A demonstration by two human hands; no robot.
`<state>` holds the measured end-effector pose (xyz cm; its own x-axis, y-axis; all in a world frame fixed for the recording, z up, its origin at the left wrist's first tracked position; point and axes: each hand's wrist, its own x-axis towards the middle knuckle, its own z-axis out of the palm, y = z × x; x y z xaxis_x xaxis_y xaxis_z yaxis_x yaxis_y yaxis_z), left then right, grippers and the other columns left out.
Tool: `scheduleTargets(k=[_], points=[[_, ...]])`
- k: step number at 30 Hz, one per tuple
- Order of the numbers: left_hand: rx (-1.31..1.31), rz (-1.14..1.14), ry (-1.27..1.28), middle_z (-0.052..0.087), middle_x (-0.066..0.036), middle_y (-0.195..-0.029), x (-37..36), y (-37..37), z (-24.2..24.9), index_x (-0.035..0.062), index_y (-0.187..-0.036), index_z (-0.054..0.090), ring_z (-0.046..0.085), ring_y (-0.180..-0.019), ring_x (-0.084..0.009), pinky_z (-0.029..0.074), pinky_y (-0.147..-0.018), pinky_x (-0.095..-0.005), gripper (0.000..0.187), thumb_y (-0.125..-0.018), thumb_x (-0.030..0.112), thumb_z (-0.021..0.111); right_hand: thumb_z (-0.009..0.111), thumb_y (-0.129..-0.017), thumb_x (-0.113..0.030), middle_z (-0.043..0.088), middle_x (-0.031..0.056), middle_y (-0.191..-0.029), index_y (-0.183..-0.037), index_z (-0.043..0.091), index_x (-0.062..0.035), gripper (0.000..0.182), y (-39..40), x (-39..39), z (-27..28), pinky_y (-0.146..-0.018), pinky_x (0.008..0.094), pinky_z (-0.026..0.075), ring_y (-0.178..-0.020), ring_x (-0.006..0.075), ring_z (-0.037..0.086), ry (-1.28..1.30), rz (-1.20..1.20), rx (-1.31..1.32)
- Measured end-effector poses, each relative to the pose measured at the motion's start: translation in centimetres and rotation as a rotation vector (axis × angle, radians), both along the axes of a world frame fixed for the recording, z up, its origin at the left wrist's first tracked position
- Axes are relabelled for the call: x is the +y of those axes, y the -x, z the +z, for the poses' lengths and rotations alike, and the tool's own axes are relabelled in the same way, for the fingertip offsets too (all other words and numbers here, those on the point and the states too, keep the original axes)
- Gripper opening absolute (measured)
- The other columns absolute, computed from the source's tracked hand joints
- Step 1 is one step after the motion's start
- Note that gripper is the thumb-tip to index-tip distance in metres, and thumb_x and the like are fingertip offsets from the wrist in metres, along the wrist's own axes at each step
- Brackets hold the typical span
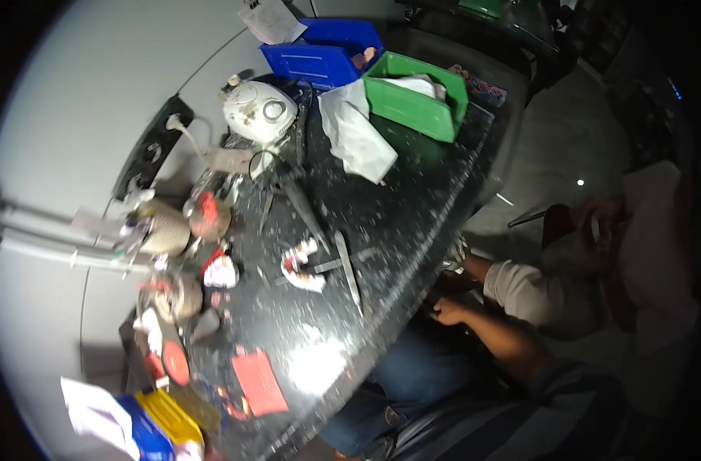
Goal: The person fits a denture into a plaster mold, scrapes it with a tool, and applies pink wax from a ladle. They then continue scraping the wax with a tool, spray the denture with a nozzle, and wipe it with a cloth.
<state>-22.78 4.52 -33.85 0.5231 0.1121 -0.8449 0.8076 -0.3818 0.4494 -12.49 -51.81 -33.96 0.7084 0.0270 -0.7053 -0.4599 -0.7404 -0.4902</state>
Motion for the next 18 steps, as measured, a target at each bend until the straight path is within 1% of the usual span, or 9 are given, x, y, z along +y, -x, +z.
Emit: scheduleTargets(k=[2,5,6,7,8,12,14,16,18], points=[[-0.030,-0.004,-0.024,0.069,-0.012,-0.079,2.4,5.3,1.0,-0.0001,-0.091,0.068,0.071,-0.067,-0.0219,0.060,-0.062,-0.0400,0.030,-0.100,0.028,0.076,0.066,-0.103,-0.042,0.075,0.0201,-0.092,-0.096,0.075,-0.0040,0.040,0.2,-0.6,2.5,-0.078,0.0498,0.054,-0.084,0.0372,0.073,-0.031,-0.038,-0.140],[-0.050,-0.038,-0.054,0.070,-0.012,-0.080,4.7,9.6,3.1,-0.0006,-0.092,0.068,0.071,-0.068,-0.0223,0.060,-0.062,-0.0403,0.030,-0.100,0.027,0.076,0.071,-0.103,-0.042,0.079,0.0149,-0.105,-0.118,0.073,-0.0033,0.042,0.8,0.1,12.7,-0.088,0.0454,0.056,-0.096,0.0323,0.074,0.008,-0.320,-0.344],[-0.067,-0.053,-0.062,0.070,-0.013,-0.080,4.7,9.4,3.5,-0.0008,-0.093,0.069,0.071,-0.068,-0.0224,0.060,-0.063,-0.0404,0.030,-0.100,0.027,0.076,0.073,-0.102,-0.035,0.078,0.0173,-0.103,-0.107,0.074,0.0008,0.036,1.1,-0.1,13.7,-0.084,0.0410,0.058,-0.094,0.0299,0.076,-0.126,-0.421,-0.583],[-0.083,-0.073,-0.072,0.071,-0.013,-0.081,5.2,9.2,3.6,-0.0010,-0.093,0.069,0.071,-0.068,-0.0225,0.060,-0.063,-0.0405,0.030,-0.100,0.027,0.077,0.074,-0.102,-0.031,0.078,0.0146,-0.097,-0.107,0.074,0.0005,0.032,0.5,-0.7,16.3,-0.081,0.0382,0.058,-0.088,0.0250,0.075,-0.269,-0.464,-0.556],[-0.100,-0.094,-0.082,0.071,-0.013,-0.081,5.3,8.3,3.6,-0.0012,-0.094,0.069,0.071,-0.068,-0.0227,0.060,-0.063,-0.0406,0.030,-0.099,0.027,0.077,0.074,-0.102,-0.028,0.078,0.0119,-0.092,-0.106,0.075,0.0002,0.028,-0.1,-1.5,19.8,-0.078,0.0354,0.058,-0.082,0.0200,0.075,-0.413,-0.500,-0.525],[-0.099,-0.143,-0.099,0.072,-0.014,-0.083,3.2,5.0,3.7,-0.0019,-0.096,0.069,0.072,-0.069,-0.0232,0.060,-0.064,-0.0410,0.029,-0.099,0.026,0.077,0.073,-0.102,-0.019,0.075,0.0051,-0.081,-0.106,0.075,-0.0007,0.019,-2.0,-3.8,30.1,-0.072,0.0299,0.054,-0.075,0.0099,0.068,-0.393,-0.461,-1.165],[-0.086,-0.151,-0.099,0.072,-0.014,-0.083,1.0,2.5,3.3,-0.0022,-0.097,0.070,0.072,-0.070,-0.0234,0.060,-0.064,-0.0411,0.029,-0.099,0.026,0.077,0.074,-0.102,-0.017,0.076,0.0038,-0.082,-0.108,0.074,-0.0011,0.017,-4.6,-5.5,35.1,-0.070,0.0273,0.052,-0.073,0.0066,0.064,-0.413,-0.469,-1.297],[-0.081,-0.157,-0.094,0.073,-0.014,-0.084,-1.2,-1.0,3.1,-0.0026,-0.098,0.070,0.072,-0.070,-0.0237,0.059,-0.065,-0.0413,0.029,-0.098,0.025,0.078,0.068,-0.104,-0.011,0.076,0.0024,-0.095,-0.112,0.074,-0.0012,0.014,-8.9,-8.3,40.5,-0.077,0.0269,0.055,-0.085,0.0095,0.071,-0.415,-0.465,-1.296],[-0.083,-0.159,-0.087,0.073,-0.015,-0.085,-3.5,-5.3,3.2,-0.0030,-0.098,0.070,0.073,-0.071,-0.0239,0.059,-0.065,-0.0415,0.029,-0.098,0.025,0.078,0.068,-0.105,-0.015,0.076,0.0013,-0.090,-0.110,0.075,-0.0026,0.015,-16.2,-12.7,44.0,-0.073,0.0264,0.054,-0.083,0.0079,0.069,-0.152,-0.453,-1.372]])
